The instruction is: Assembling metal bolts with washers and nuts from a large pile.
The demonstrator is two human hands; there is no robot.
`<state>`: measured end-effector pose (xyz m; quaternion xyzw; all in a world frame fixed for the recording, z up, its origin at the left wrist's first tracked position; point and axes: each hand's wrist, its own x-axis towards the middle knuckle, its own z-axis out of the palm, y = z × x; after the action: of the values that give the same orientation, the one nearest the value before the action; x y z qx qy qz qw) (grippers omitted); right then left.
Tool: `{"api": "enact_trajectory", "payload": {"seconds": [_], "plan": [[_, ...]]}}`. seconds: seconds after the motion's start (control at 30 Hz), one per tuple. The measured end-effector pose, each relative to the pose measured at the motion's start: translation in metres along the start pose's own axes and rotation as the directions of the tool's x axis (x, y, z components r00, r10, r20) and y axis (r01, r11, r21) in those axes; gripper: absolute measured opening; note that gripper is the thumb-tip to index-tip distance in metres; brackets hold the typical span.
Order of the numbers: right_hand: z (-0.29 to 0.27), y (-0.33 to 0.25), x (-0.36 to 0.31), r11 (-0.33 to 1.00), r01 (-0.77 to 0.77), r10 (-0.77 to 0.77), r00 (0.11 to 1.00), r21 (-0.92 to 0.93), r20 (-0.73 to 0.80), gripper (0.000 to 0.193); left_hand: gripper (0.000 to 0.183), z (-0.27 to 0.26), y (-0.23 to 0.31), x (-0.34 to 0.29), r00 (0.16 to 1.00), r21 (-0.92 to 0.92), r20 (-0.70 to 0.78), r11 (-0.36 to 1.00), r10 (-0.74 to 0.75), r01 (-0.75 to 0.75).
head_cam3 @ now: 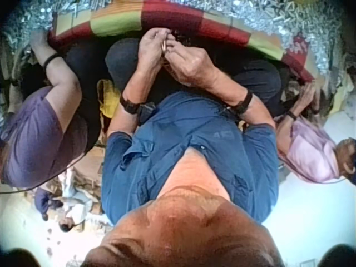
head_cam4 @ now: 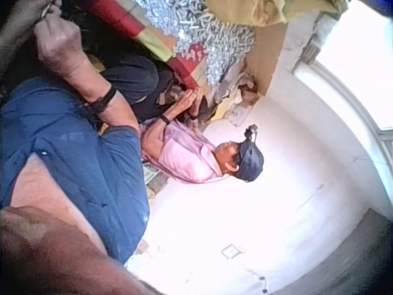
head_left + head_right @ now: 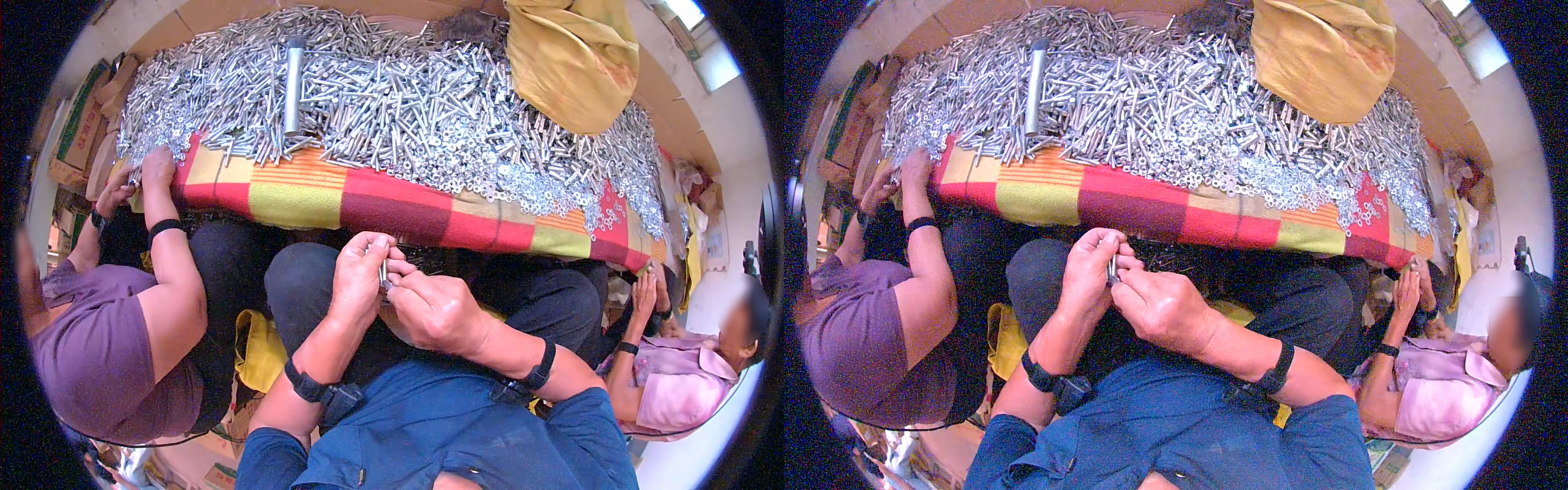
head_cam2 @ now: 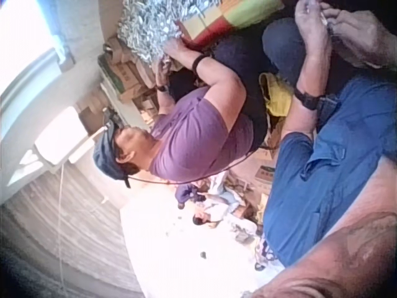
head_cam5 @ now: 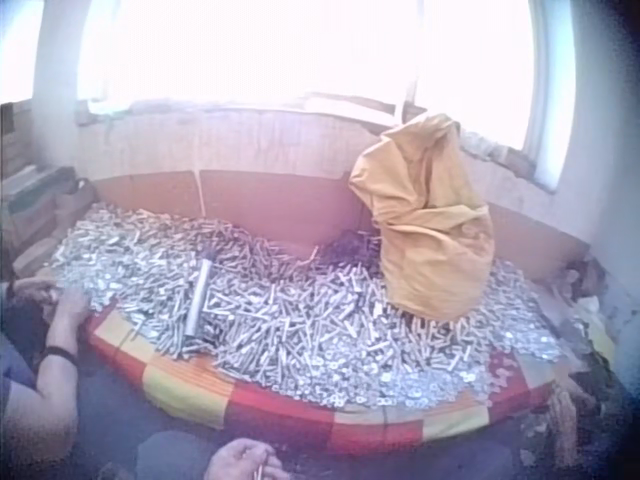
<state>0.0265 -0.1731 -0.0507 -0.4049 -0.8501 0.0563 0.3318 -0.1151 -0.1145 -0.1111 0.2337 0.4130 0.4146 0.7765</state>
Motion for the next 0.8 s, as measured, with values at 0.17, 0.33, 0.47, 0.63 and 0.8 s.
{"api": "enact_trajectory", "payload": {"seconds": [0.17,0.33,0.47,0.63,0.8], "plan": [[-0.016,0.016,0.0,0.987,-0.118,0.115,0.993,-0.112,-0.036,0.013,0.021,-0.001,0.002,0.0,0.996,0.007,0.081,1.0,-0.029,0.028],[-0.018,0.03,-0.004,0.964,-0.252,0.262,0.952,0.08,-0.158,0.012,0.026,0.016,0.008,-0.011,0.991,0.168,0.135,0.986,-0.028,0.005],[-0.024,0.038,-0.015,0.338,-0.668,0.782,0.592,0.662,0.198,0.02,0.026,0.022,0.017,-0.021,0.974,0.21,0.175,0.972,-0.141,0.104],[-0.03,0.047,-0.026,-0.077,-0.574,0.737,0.518,0.815,0.434,0.019,0.031,0.015,0.012,-0.021,0.954,0.292,0.262,0.954,-0.145,0.065],[-0.04,0.046,-0.021,0.13,-0.689,0.677,0.587,0.713,0.443,0.013,0.032,0.016,0.008,-0.019,0.939,0.331,0.298,0.941,-0.173,0.068]]}}
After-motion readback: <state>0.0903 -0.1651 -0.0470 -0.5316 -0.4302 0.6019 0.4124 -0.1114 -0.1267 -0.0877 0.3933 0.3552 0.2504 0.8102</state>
